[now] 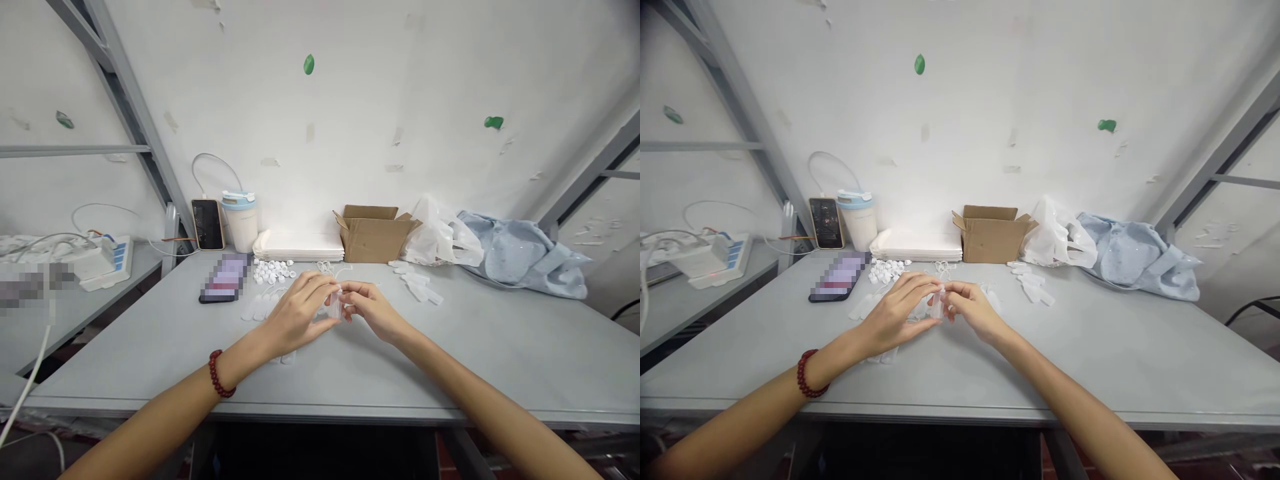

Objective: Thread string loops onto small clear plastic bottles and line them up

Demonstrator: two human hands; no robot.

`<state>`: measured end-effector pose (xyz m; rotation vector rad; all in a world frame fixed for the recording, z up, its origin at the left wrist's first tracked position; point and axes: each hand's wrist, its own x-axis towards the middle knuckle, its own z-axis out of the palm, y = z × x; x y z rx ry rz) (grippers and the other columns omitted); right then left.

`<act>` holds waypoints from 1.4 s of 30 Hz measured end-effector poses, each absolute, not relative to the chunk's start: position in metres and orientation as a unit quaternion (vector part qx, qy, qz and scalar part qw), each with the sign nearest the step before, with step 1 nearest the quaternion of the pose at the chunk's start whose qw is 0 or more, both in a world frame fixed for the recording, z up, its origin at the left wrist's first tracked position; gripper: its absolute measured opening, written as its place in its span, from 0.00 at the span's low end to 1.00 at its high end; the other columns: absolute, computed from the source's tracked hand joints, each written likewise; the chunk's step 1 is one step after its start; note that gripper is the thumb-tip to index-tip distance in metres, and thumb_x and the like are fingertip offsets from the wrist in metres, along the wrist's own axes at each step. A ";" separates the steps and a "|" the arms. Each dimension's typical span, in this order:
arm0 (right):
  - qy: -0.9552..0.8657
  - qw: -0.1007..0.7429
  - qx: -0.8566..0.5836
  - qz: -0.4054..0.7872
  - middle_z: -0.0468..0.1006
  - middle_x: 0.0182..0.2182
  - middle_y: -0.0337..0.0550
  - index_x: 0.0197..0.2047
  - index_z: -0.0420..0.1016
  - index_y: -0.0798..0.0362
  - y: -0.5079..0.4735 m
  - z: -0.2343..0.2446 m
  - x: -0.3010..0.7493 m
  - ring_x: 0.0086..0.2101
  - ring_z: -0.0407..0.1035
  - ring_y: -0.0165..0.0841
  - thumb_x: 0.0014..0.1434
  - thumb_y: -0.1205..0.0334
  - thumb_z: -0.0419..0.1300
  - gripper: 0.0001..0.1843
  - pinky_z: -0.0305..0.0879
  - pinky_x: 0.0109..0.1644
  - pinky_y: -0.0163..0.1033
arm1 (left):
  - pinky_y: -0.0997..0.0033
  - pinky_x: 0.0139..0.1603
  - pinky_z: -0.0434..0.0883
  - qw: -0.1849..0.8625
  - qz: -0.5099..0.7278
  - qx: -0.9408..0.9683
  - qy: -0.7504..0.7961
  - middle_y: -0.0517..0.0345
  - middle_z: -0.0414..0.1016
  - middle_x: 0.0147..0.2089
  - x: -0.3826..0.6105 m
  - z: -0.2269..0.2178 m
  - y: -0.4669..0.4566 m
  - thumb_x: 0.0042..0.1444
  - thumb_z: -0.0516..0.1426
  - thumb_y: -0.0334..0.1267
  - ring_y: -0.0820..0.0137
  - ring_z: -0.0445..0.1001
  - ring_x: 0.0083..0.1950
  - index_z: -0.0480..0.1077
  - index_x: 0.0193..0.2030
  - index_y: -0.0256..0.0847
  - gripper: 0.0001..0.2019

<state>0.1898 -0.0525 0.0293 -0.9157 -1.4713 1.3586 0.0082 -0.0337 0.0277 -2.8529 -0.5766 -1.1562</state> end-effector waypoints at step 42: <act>-0.746 0.165 -0.393 0.511 0.76 0.26 0.40 0.47 0.71 0.59 -0.066 0.017 0.179 0.18 0.60 0.22 0.58 0.59 0.54 0.16 0.58 0.25 0.30 | 0.59 0.54 0.62 -0.076 -0.175 -0.945 -0.266 0.52 0.69 0.48 -0.042 0.014 -0.061 0.53 0.59 0.43 0.59 0.60 0.55 0.64 0.50 0.41 0.19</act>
